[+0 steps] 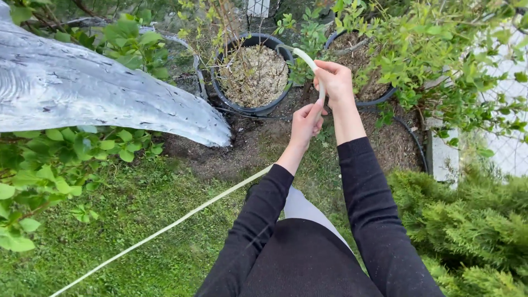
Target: The person waters several potted plants in a garden using a white hose. They move the hose from one pot to another, directing water to the soil of each plant.
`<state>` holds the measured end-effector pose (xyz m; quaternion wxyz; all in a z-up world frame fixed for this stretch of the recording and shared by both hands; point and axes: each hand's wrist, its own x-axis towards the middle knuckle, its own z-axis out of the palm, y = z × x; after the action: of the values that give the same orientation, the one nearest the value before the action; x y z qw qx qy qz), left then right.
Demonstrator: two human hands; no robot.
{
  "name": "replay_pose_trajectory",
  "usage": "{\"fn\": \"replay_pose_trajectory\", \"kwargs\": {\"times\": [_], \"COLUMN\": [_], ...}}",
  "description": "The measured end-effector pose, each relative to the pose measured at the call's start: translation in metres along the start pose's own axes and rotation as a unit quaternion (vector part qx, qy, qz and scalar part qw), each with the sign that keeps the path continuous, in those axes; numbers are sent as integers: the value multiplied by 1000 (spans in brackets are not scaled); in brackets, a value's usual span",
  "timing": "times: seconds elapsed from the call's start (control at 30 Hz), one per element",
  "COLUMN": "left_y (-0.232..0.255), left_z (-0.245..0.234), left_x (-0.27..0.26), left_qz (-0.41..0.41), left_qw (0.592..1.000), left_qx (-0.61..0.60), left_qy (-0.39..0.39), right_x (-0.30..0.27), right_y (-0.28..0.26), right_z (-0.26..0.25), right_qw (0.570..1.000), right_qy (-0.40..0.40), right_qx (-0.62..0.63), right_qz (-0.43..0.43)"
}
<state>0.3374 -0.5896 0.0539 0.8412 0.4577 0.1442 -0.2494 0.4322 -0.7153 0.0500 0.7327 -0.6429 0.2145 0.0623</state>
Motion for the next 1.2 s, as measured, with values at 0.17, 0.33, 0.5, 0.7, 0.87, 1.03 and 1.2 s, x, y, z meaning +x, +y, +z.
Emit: {"fn": "replay_pose_trajectory", "kwargs": {"times": [0.17, 0.33, 0.5, 0.7, 0.87, 1.03, 1.2], "left_y": [-4, -16, -24, -11, -18, -20, -23], "left_z": [-27, -71, -113, -135, -151, -160, -168], "left_x": [7, 11, 12, 7, 12, 22, 34], "left_qz": [18, 54, 84, 57, 52, 28, 30], "left_qw": [999, 990, 978, 970, 964, 961, 936], "left_qx": [-2, 77, 135, 179, 205, 207, 256], "left_qy": [38, 106, 136, 153, 163, 183, 240], "right_x": [16, 19, 24, 21, 26, 29, 25], "right_y": [22, 53, 85, 93, 128, 153, 153], "right_z": [26, 57, 80, 96, 101, 113, 123], "right_qw": [999, 997, 994, 990, 991, 994, 994], "right_qy": [-25, -18, -20, -20, -9, -4, -7], "right_qx": [-11, 16, 48, 40, 44, 37, 36], "right_qz": [27, 68, 98, 130, 123, 100, 103]}}
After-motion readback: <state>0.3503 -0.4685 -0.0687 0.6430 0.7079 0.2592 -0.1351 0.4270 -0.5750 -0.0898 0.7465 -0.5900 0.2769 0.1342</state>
